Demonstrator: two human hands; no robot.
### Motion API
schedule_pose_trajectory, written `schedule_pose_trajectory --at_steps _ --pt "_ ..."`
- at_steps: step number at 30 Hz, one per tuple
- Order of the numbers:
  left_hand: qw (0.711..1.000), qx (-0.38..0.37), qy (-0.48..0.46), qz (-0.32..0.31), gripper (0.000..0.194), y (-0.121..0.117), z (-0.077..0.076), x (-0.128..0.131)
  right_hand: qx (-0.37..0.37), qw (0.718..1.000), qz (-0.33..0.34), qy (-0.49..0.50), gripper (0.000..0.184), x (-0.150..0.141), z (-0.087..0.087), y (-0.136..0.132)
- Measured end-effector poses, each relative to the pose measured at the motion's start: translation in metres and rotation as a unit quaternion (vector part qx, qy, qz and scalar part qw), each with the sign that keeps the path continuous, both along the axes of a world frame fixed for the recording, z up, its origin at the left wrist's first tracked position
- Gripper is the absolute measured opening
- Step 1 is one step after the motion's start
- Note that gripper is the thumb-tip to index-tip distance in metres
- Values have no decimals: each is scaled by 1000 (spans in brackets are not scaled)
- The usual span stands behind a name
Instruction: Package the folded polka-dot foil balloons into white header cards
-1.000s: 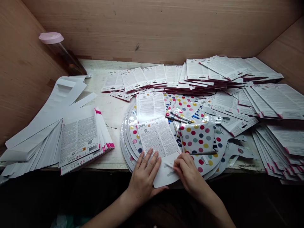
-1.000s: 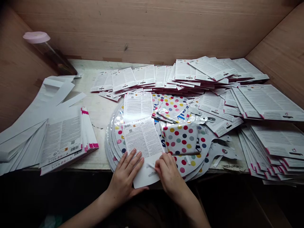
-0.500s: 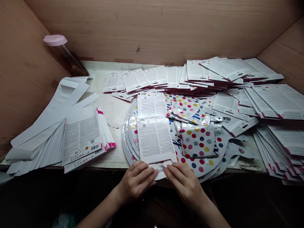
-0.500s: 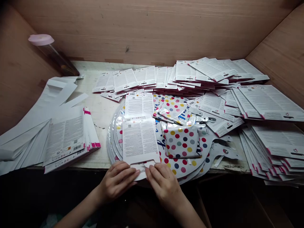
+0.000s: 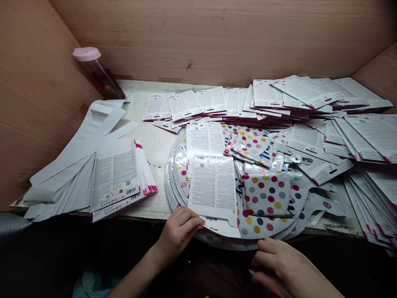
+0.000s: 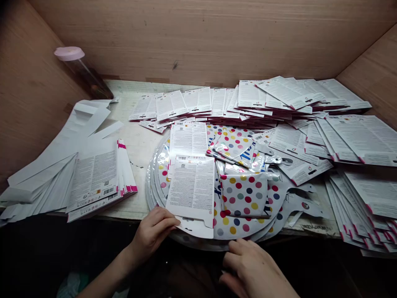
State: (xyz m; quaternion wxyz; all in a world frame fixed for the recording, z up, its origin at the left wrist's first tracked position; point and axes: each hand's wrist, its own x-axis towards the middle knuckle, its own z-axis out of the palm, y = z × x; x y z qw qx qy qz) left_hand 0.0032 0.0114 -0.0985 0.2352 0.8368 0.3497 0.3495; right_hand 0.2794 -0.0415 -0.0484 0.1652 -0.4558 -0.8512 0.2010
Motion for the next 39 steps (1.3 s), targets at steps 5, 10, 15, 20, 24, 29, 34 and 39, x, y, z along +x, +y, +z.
schedule_pose_trajectory --at_steps 5,10,15,20,24,29,34,39 --pt "1000 -9 7 9 14 1 -1 -2 3 995 -72 73 7 -28 -7 9" --pt "991 -102 7 83 15 0 3 6 -18 970 -189 154 17 -61 -39 29" --pt "943 -136 74 295 48 -4 6 12 47 949 -303 78 22 -71 -45 34" --pt "918 -201 147 309 38 -5 14 2 82 937 -338 32 30 -78 -50 29" --pt "907 -327 79 255 35 -7 21 -1 87 943 -316 60 20 -75 -59 28" --pt "834 -495 -157 189 34 -14 20 6 135 937 -313 77 16 -74 -68 29" --pt "834 -471 -221 184 34 10 64 -16 186 931 -290 120 23 -67 -68 20" --pt "917 -308 -144 211 39 128 137 -40 218 933 -237 162 27 -45 -45 17"
